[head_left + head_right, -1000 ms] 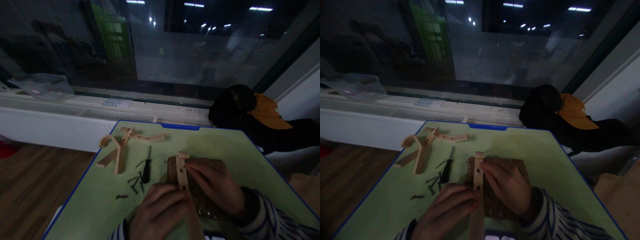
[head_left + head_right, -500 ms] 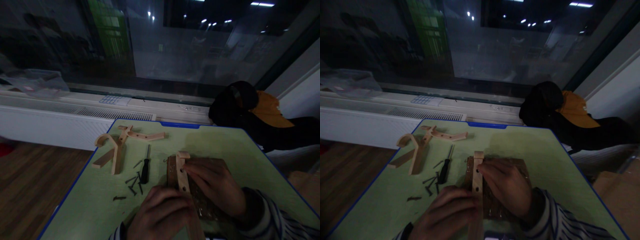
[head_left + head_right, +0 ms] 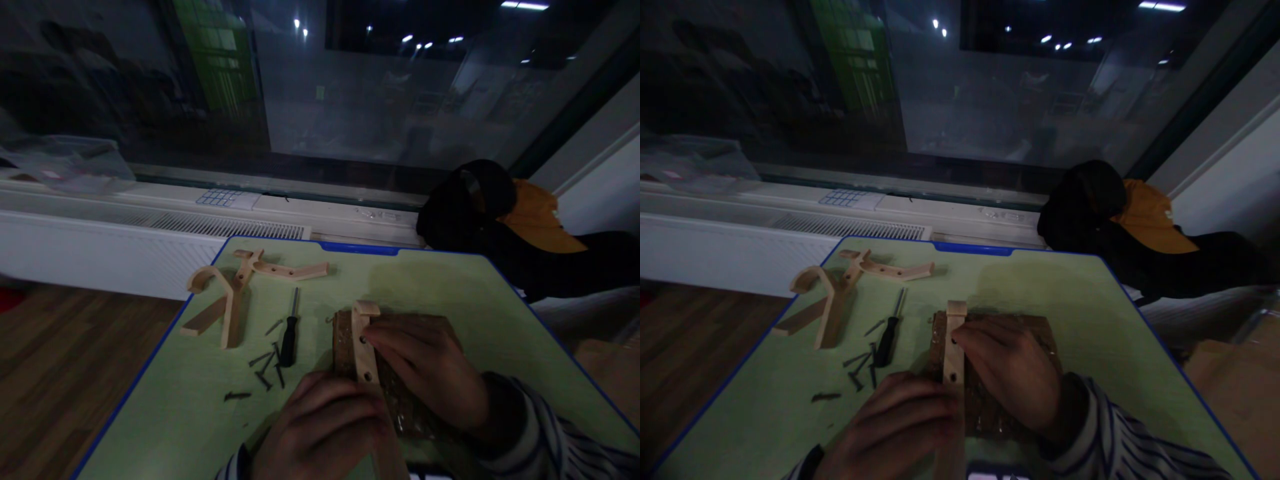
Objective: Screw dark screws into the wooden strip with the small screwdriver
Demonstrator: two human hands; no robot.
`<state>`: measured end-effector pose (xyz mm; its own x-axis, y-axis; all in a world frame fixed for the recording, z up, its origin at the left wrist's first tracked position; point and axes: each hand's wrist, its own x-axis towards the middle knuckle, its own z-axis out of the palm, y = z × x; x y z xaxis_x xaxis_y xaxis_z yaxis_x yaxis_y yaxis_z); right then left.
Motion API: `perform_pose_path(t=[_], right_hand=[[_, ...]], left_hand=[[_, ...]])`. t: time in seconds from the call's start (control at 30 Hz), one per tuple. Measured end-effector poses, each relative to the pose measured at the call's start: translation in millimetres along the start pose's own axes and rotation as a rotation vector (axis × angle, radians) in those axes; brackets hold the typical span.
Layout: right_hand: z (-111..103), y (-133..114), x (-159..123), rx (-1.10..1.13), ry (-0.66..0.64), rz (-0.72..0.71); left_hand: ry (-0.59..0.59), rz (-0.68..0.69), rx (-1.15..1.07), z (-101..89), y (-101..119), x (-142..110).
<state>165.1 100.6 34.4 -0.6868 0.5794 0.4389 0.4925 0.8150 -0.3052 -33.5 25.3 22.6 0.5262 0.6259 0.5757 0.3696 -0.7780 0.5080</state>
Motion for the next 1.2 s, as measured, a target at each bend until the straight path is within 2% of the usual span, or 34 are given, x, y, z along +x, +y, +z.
perform_pose_path(t=[1.2], right_hand=[[1.5,-0.4,0.1,-0.028,-0.024,-0.008]], left_hand=[[0.016,-0.011,-0.042,0.7,-0.2,1.8]])
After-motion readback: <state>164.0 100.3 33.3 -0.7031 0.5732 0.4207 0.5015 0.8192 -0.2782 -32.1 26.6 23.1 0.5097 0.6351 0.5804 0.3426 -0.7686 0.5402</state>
